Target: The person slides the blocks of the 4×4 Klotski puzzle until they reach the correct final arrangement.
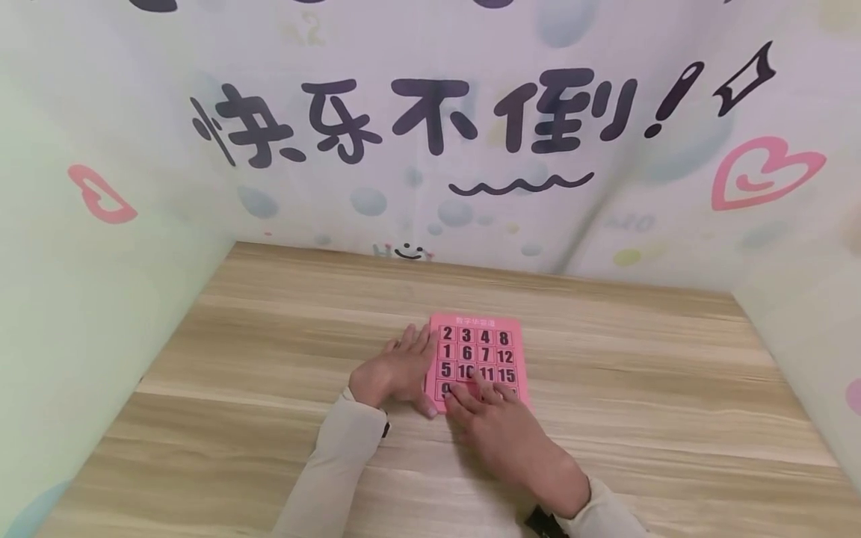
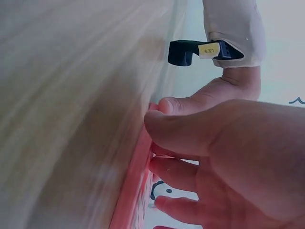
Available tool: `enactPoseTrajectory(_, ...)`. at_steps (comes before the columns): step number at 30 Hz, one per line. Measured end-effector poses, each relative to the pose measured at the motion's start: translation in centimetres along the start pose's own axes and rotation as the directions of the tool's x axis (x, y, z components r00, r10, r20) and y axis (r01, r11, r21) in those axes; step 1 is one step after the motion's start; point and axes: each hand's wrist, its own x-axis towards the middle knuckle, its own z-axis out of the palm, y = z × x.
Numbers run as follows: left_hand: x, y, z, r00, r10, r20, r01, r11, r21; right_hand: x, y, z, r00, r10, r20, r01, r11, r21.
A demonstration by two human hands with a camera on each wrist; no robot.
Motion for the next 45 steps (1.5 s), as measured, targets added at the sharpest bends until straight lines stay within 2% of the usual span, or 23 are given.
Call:
enactPoseTrajectory(7, 0.0, 0.1, -0.2, 1.000, 0.002, 0.003, -0.002, 1.000, -0.023, -0.8, 1.2, -1.1, 0.999, 0.046, 0.016, -0.046, 0.999, 0.021)
enactPoseTrajectory(14, 0.2, 0.0, -0.3, 1.000, -0.003, 0.021, 0.003, 1.000, -0.018, -2.3, 2.9, -1.7, 0.993, 0.093, 0.077, -0.095, 0.995, 0.017)
enactPoseTrajectory(25, 0.1, 0.0, -0.2, 1.000, 0.001, 0.008, 0.000, 0.999, -0.047, -2.9, 4.1, -1.5, 0.999, 0.029, 0.028, -0.030, 0.999, 0.027)
enactPoseTrajectory(33, 0.1, 0.1, -0.2, 1.000, 0.003, 0.014, -0.003, 0.999, -0.046, -2.9, 3.9, -1.3, 0.998, 0.041, 0.046, -0.042, 0.999, 0.031)
enactPoseTrajectory(41, 0.1, 0.0, -0.3, 1.000, -0.003, 0.016, 0.004, 0.999, -0.044, -2.8, 3.7, -1.2, 1.000, 0.017, 0.009, -0.017, 1.000, 0.012)
enactPoseTrajectory(45, 0.2, 0.0, -0.1, 1.000, -0.006, 0.019, 0.007, 0.999, -0.045, -2.8, 3.6, -1.1, 0.999, 0.030, 0.032, -0.031, 0.999, 0.032)
